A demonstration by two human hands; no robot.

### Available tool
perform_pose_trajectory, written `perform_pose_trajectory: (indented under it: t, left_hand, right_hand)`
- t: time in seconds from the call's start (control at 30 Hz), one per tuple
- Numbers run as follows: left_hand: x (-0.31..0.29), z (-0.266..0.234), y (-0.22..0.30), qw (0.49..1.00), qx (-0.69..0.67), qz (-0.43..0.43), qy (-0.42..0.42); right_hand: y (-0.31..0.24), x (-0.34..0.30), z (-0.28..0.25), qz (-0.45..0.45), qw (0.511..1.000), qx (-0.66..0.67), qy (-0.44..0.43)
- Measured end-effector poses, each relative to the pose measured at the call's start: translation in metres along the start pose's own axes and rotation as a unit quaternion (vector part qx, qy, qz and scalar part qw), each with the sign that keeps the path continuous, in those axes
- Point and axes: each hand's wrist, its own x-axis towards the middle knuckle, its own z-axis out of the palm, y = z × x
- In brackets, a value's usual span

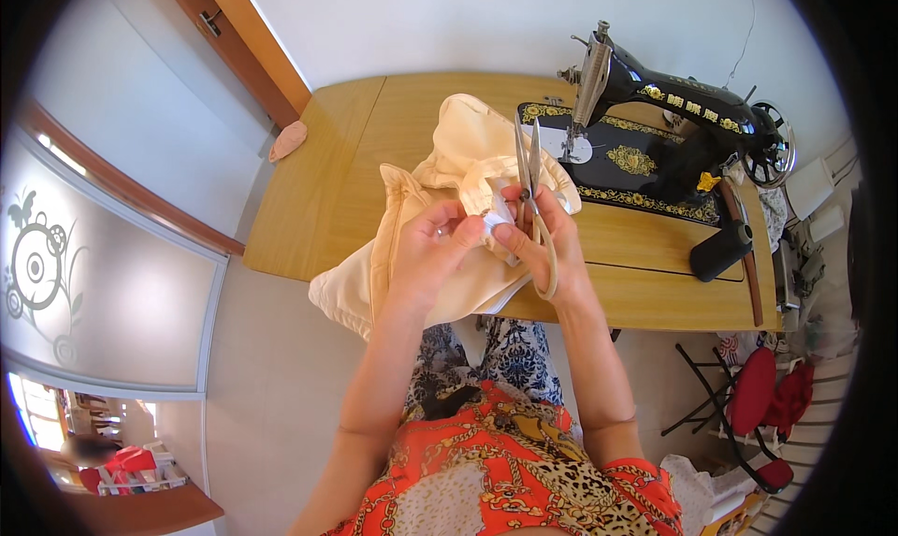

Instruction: The person picks up a beige fabric item from a bed, walks to a sewing table, and uses scissors to cut along the white elastic edges of the item. The person repeatedly snips the elastic and fabric, then folds the item.

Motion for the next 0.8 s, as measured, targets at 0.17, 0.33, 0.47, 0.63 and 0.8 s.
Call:
perform_pose_trajectory:
  t: [0.17,0.33,0.47,0.63,0.8]
  left_hand:
    - [0.005,-0.005,-0.005,1.0,-0.009,0.021,0.002]
    - [0.004,0.002,-0.005,0.999,-0.021,0.046,0.005]
    - [0.001,0.008,-0.001,0.998,-0.032,0.056,0.026]
    - [0.002,0.001,-0.003,0.993,-0.057,0.094,0.041]
    - [-0.001,0.003,0.0,0.99,-0.058,0.106,0.069]
  right_hand:
    - [0.005,-0.008,0.007,-0.129,0.985,-0.083,0.083]
    - [0.004,-0.01,0.005,-0.272,0.927,-0.228,0.121]
    - [-0.007,-0.012,0.014,-0.24,0.92,-0.294,0.096]
    - [0.007,-0.02,0.024,-0.304,0.909,-0.271,0.086]
    - [0.016,-0.018,0.028,-0.315,0.908,-0.273,0.041]
